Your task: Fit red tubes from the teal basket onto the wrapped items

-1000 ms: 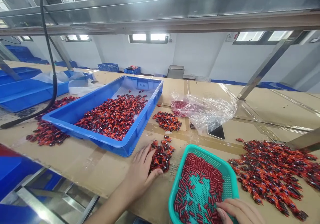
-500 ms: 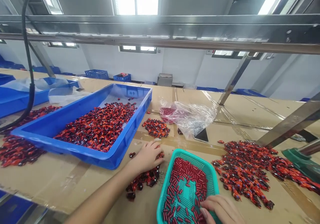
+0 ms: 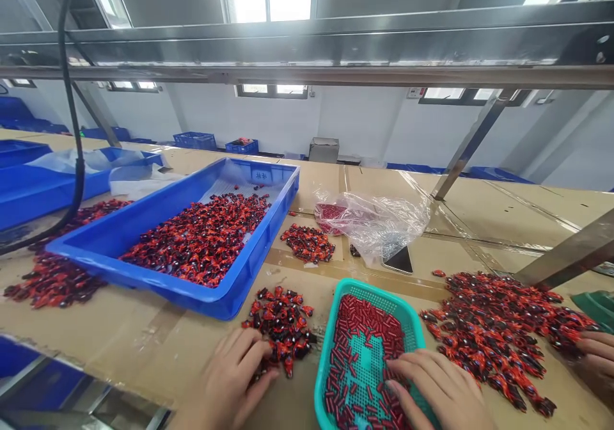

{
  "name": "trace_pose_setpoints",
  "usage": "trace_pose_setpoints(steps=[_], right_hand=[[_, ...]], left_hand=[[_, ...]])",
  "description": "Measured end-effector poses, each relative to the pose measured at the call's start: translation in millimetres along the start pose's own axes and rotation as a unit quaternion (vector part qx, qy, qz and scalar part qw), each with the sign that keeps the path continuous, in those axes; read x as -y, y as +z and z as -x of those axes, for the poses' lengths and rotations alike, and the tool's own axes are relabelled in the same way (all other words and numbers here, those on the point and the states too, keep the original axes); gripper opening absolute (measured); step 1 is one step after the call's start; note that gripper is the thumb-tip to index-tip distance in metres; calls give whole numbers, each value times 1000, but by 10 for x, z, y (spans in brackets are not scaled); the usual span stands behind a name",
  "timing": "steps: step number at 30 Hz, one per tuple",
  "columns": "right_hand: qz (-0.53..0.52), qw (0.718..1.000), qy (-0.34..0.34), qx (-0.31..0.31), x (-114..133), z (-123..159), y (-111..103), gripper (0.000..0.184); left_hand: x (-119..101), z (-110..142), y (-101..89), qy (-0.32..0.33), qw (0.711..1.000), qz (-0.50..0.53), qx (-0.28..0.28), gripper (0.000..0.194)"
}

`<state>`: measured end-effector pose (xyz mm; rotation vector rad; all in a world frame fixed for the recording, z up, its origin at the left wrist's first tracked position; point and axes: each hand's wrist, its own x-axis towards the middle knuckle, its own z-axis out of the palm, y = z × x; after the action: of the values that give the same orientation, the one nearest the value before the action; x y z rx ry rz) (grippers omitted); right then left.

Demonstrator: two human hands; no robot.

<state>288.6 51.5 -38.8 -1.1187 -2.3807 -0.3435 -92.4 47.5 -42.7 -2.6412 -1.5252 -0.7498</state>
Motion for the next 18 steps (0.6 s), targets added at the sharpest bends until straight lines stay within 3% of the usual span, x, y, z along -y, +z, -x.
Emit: trace_pose_setpoints(steps=[4, 6, 9, 16, 18], right_hand=[[-13, 999, -28, 8, 174, -141, 67, 19], [-25, 999, -27, 33, 261, -174, 121, 19], [-34, 997, -20, 64, 337, -175, 172, 33], [-88, 995, 7, 48, 381, -243, 112, 44], [-141, 988, 48, 38, 405, -276, 51, 37]], left_hand=[[18, 354, 118, 14, 998, 25, -58, 18], [7, 422, 213, -7, 996, 40, -81, 23], [-46, 434, 301, -53, 991, 72, -103, 26], [-348, 330, 55, -141, 960, 213, -111, 25], [-487, 296, -12, -199, 921, 317, -112, 26]])
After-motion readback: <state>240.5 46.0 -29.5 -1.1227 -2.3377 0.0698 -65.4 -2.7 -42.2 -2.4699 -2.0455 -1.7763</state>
